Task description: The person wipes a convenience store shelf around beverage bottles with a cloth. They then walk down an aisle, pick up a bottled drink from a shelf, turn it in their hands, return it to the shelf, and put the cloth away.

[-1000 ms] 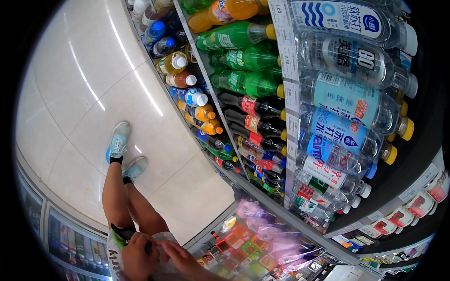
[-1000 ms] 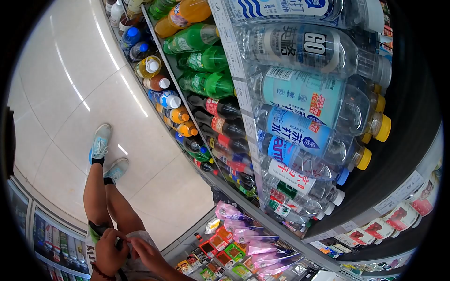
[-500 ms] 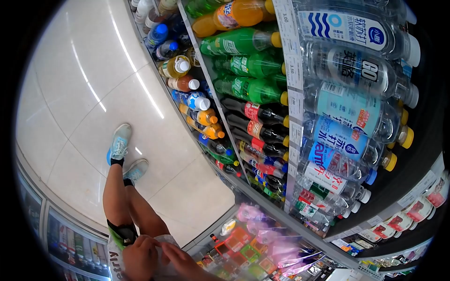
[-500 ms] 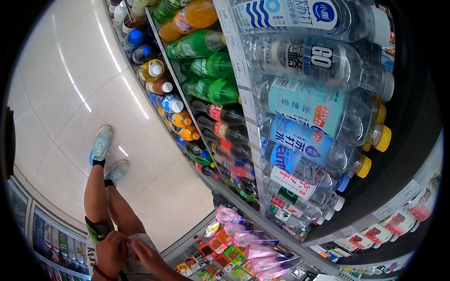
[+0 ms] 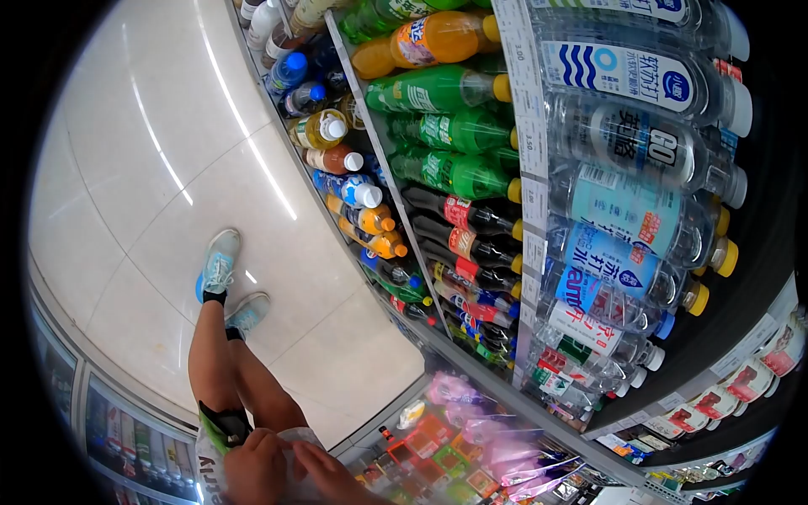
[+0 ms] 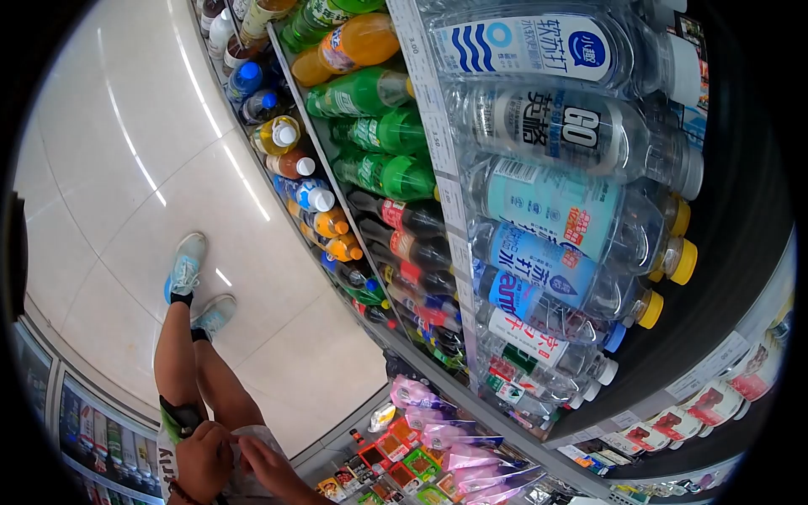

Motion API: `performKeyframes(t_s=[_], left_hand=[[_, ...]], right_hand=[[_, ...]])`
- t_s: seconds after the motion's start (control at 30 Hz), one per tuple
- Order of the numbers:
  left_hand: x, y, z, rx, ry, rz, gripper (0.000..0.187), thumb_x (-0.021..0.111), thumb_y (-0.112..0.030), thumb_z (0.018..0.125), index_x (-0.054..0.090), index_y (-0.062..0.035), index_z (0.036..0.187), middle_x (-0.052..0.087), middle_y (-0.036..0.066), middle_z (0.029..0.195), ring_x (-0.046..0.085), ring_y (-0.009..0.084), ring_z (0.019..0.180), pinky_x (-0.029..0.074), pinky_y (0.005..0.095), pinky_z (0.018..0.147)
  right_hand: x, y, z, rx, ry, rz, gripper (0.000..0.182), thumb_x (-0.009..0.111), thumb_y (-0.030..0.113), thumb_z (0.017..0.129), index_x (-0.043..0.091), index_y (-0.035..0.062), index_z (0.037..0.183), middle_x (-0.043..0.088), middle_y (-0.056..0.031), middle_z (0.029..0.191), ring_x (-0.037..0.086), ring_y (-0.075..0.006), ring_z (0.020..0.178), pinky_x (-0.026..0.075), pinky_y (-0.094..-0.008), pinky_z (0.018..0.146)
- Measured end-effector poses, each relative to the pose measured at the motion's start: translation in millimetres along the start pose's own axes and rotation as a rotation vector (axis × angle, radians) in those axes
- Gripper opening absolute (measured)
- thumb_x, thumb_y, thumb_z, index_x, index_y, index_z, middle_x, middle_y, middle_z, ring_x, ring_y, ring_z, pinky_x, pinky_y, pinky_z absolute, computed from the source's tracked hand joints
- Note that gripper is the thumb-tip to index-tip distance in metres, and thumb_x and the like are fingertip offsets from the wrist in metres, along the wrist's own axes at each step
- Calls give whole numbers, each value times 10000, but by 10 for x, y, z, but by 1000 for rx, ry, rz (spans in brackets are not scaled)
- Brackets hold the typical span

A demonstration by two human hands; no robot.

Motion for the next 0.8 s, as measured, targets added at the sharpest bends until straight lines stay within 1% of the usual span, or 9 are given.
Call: performKeyframes(t_s=[0.13, 0.23, 0.33, 0.57, 0.63, 0.67, 0.73, 0.77, 0.8], left_hand=[[-24, 39, 7, -27, 1, -56, 89, 618, -17, 932, 654, -76, 988, 672, 125, 987, 673, 363, 792, 529, 444, 660], [-19, 73, 12, -38, 8, -83, 93, 608, -11, 937, 654, -72, 989, 661, 135, 1005, 671, 378, 827, 534, 452, 690], [-50, 46, 21, -17, 3, -117, 98, 608, 15, 937, 647, -54, 996, 646, 165, 1029, 659, 402, 880, 531, 461, 725], [-191, 20, 39, 53, -51, -191, 105, 594, 42, 970, 638, -7, 1052, 617, 218, 1056, 631, 418, 915, 523, 461, 765], [-279, -22, 47, 163, -150, -204, 116, 555, 25, 1028, 654, -11, 1077, 652, 165, 988, 658, 306, 799, 529, 400, 696], [-195, 18, 20, 164, -154, -204, 116, 555, 25, 1028, 654, -11, 1077, 652, 165, 988, 658, 306, 799, 529, 400, 696], [67, 467, -67, -194, -168, -609, 165, 573, 42, 990, 680, -51, 1075, 710, 86, 904, 740, 211, 803, 569, 317, 664], [49, 519, -87, -193, -171, -610, 165, 573, 42, 990, 680, -51, 1075, 710, 86, 904, 740, 211, 803, 569, 317, 664], [46, 512, -87, -163, -101, -544, 155, 543, 22, 1033, 671, -33, 1102, 689, 87, 897, 683, 187, 735, 534, 316, 631]], right_hand=[[87, 133, 12, 13, 11, 57, 500, 404, 488, 1150, 659, 62, 1099, 577, -25, 723, 530, -123, 605, 449, -292, 599], [38, -39, 34, 32, 21, 113, 486, 401, 467, 1155, 669, 61, 1153, 584, -32, 746, 545, -129, 624, 464, -298, 615], [57, -68, 95, -78, 113, 168, 465, 400, 443, 1160, 670, 65, 1150, 588, -49, 764, 552, -145, 639, 489, -325, 642], [191, 83, 67, -6, 109, 291, 449, 384, 410, 1169, 666, 71, 1088, 578, -69, 766, 556, -183, 650, 520, -375, 687], [246, 138, 78, -26, 124, 315, 457, 368, 396, 1173, 687, 72, 1219, 576, -64, 764, 554, -187, 639, 521, -366, 670], [260, 136, 86, -26, 127, 312, 457, 368, 396, 1173, 687, 72, 1219, 576, -64, 764, 554, -187, 639, 521, -366, 670], [269, 79, 88, -18, 118, 409, 474, 365, 385, 1176, 642, 83, 1414, 578, -61, 763, 549, -169, 631, 523, -361, 653], [239, 8, 91, -18, 120, 406, 474, 365, 385, 1176, 642, 83, 1414, 578, -61, 763, 549, -169, 631, 523, -361, 653], [224, -56, 110, 9, 127, 359, 477, 368, 380, 1176, 599, 88, 1475, 579, -57, 763, 549, -159, 630, 521, -358, 645]])
Point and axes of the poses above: each hand's wrist, its own z-axis towards the middle knuckle, its own x-axis out of the palm, y = z × x, the point moved 10 cm from there along z, towards the middle knuckle
